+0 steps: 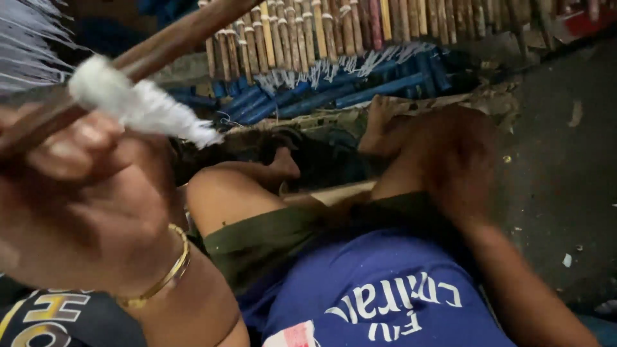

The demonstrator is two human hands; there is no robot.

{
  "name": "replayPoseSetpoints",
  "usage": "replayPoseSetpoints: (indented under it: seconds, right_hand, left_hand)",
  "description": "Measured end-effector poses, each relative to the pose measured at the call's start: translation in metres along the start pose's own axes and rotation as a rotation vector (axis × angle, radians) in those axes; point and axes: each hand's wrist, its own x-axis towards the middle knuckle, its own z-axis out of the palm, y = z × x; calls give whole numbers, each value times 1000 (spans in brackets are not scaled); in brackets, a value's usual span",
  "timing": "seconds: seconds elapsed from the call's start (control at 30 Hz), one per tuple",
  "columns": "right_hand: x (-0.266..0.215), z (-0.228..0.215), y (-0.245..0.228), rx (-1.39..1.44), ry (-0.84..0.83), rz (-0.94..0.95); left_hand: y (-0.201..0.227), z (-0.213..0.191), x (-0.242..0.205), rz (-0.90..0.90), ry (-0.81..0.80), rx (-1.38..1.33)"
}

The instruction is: Tying individual white fibers onto a wooden rod to create a fringe or part of a woven mat.

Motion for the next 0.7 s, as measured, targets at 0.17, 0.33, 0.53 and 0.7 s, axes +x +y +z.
replayPoseSetpoints:
  seconds: [0.17,0.33,0.53,0.7]
  right_hand:
    - [9,23,9,-196,-34,77]
    - [22,20,9,-337,-161,85]
    - [27,7,1,-362,-142,82]
    - [28,4,-5,-436,-175,67]
  left_hand:
    - [-4,-25,-2,51,227,187]
    - [-10,-54,0,79,520,14]
    - [-10,-49,-9,150,198,792]
    - [-15,-64,-19,521,267,2500]
